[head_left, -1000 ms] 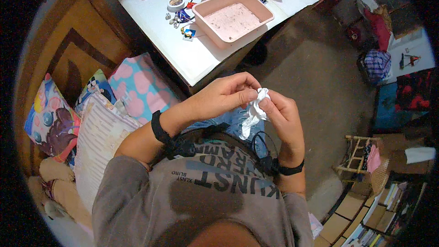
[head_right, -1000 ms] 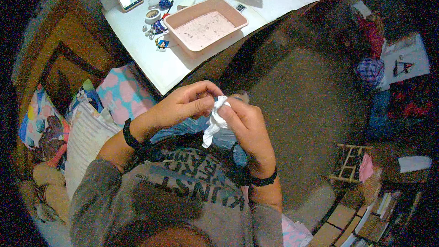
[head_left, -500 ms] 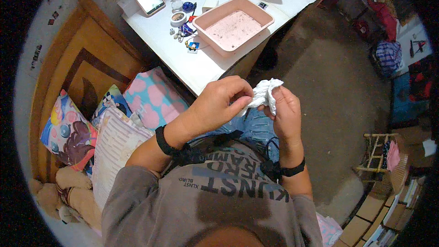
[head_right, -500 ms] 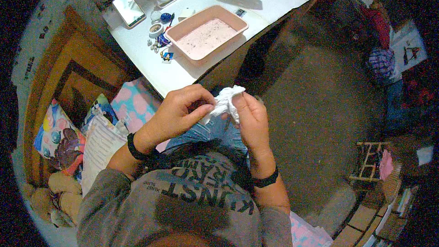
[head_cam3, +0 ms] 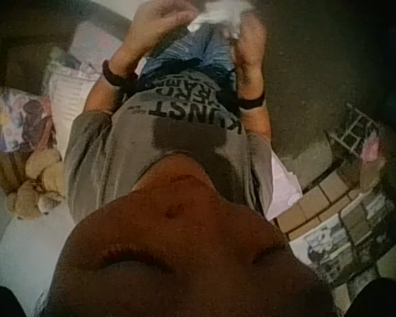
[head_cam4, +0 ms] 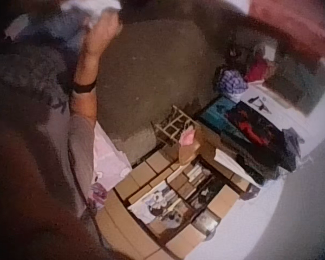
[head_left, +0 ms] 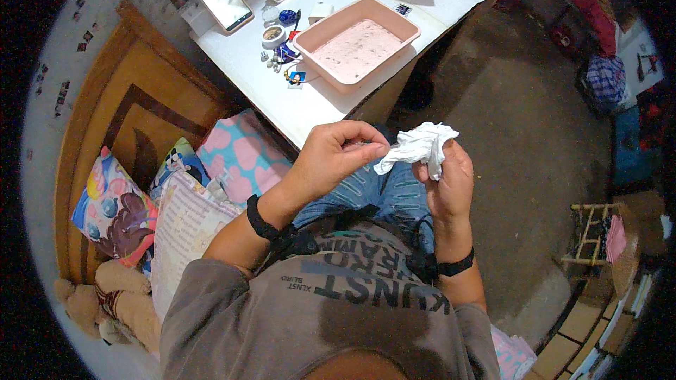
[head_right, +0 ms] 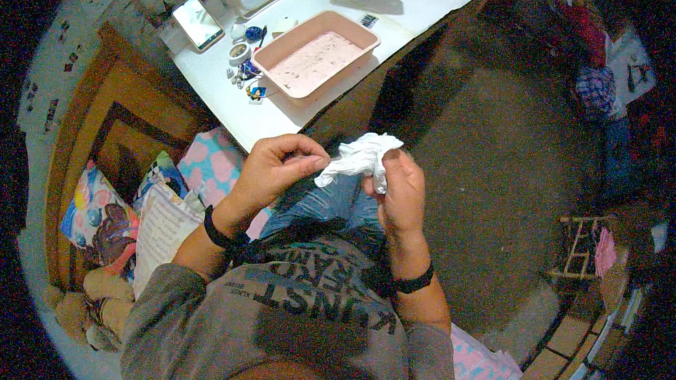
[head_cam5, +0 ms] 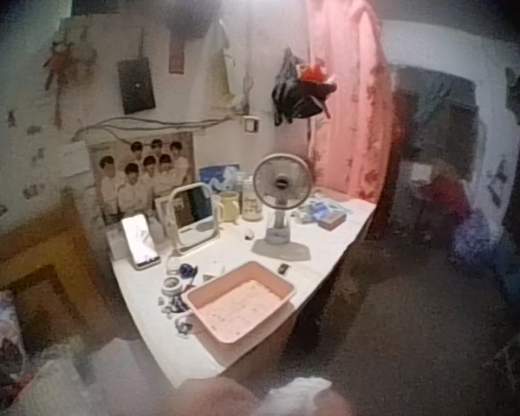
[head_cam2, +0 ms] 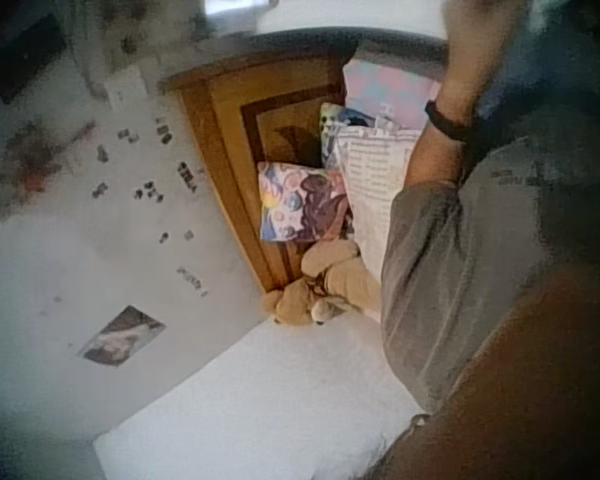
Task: The person wipes a pink plastic container with a cloth, carries it through a doorway to another room and back, and then cleans several small toys and items with a tissue at a desk.
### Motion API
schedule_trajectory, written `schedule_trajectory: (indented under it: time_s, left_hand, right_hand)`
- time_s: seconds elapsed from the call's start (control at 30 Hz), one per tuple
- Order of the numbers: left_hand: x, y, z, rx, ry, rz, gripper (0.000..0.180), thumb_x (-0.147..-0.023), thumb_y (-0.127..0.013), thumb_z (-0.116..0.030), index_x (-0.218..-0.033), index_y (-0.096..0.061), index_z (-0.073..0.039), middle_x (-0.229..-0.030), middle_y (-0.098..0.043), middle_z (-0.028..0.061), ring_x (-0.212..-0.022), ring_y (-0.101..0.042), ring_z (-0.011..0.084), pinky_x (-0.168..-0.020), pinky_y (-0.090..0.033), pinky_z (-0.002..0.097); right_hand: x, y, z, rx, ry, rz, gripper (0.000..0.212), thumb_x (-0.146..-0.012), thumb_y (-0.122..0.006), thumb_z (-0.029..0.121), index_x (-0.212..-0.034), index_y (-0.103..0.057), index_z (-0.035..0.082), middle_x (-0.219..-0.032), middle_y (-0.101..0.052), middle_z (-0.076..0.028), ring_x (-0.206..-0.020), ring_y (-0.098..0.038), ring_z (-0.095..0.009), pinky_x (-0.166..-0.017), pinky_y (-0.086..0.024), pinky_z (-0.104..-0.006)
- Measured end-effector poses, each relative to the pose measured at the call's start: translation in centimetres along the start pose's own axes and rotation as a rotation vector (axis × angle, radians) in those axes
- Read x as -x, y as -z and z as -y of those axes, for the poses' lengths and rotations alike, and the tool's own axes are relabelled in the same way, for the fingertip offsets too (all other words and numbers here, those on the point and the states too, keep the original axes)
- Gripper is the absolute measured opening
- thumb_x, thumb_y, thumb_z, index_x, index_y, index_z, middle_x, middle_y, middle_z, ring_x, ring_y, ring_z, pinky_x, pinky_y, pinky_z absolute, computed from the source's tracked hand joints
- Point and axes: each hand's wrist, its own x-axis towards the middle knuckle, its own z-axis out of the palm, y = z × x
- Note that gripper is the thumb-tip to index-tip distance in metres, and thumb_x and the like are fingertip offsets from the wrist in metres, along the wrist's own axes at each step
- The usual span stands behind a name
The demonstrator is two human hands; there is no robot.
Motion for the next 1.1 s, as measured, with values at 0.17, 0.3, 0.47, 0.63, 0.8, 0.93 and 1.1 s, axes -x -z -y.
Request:
schedule_trajectory:
  time_s: [0.17,0.3,0.47,0.63,0.8,0.93,1.1]
  left_hand:
    - [-0.1,-0.1,0.0,0.132,0.038,-0.023,0.016,-0.085,-0.071,-0.011,-0.094,-0.07,0.002,-0.088,-0.069,0.0042,-0.081,-0.061,0.0085,-0.076,-0.05,0.0228]
    - [-0.2,0.0,-0.2,0.179,0.064,-0.026,0.016,-0.085,-0.071,-0.01,-0.095,-0.07,0.002,-0.087,-0.069,0.0039,-0.082,-0.062,0.0085,-0.077,-0.05,0.0226]
    - [-0.3,0.1,0.2,0.262,0.078,-0.056,0.016,-0.084,-0.072,-0.011,-0.094,-0.071,0.001,-0.084,-0.069,0.003,-0.074,-0.06,0.0073,-0.068,-0.048,0.0206]
    - [-0.5,0.3,0.9,0.418,0.173,-0.065,0.015,-0.085,-0.071,-0.013,-0.093,-0.07,0.0,-0.077,-0.065,0.0009,-0.062,-0.051,0.0059,-0.056,-0.039,0.0193]
    - [-0.5,0.4,2.0,0.568,0.223,-0.053,0.015,-0.086,-0.071,-0.012,-0.094,-0.069,-0.001,-0.074,-0.062,0.0,-0.058,-0.047,0.006,-0.053,-0.037,0.0195]
    - [-0.4,0.2,1.6,0.486,0.123,-0.101,0.014,-0.085,-0.071,-0.01,-0.095,-0.07,-0.001,-0.077,-0.065,0.001,-0.062,-0.051,0.0048,-0.055,-0.038,0.0182]
    - [0.2,-0.1,1.8,-0.079,-0.192,-0.173,0.012,-0.086,-0.069,-0.005,-0.097,-0.072,-0.003,-0.088,-0.07,0.004,-0.076,-0.062,0.0078,-0.066,-0.048,0.0209]
  right_hand:
    - [-0.2,0.8,-0.3,0.023,0.053,-0.064,0.032,-0.099,-0.054,0.027,-0.11,-0.061,-0.002,-0.088,-0.067,-0.005,-0.061,-0.055,-0.009,-0.056,-0.045,-0.0222]
    - [-0.4,0.9,-0.5,0.026,0.111,-0.078,0.03,-0.097,-0.057,0.023,-0.114,-0.061,-0.002,-0.094,-0.068,-0.006,-0.067,-0.059,-0.009,-0.06,-0.049,-0.0222]
    - [-0.4,-0.2,-0.1,0.053,0.11,-0.056,0.031,-0.096,-0.059,0.022,-0.118,-0.059,0.0,-0.1,-0.068,-0.006,-0.072,-0.061,-0.009,-0.062,-0.05,-0.0214]
    - [-0.5,-0.8,-0.1,0.085,0.092,-0.008,0.035,-0.096,-0.06,0.024,-0.122,-0.057,0.001,-0.104,-0.067,-0.008,-0.075,-0.063,-0.011,-0.063,-0.051,-0.0217]
    - [-0.5,-2.0,-1.0,0.08,0.048,0.052,0.036,-0.097,-0.058,0.023,-0.124,-0.055,0.0,-0.104,-0.067,-0.009,-0.078,-0.066,-0.014,-0.066,-0.053,-0.025]
    - [-0.6,-2.3,-1.6,0.202,0.083,0.155,0.036,-0.097,-0.058,0.023,-0.125,-0.054,0.0,-0.108,-0.066,-0.008,-0.082,-0.065,-0.014,-0.072,-0.053,-0.0264]
    - [-0.3,-3.8,-1.5,0.374,0.131,0.162,0.028,-0.095,-0.059,0.012,-0.12,-0.057,0.0,-0.108,-0.065,-0.004,-0.096,-0.061,-0.012,-0.084,-0.049,-0.0253]
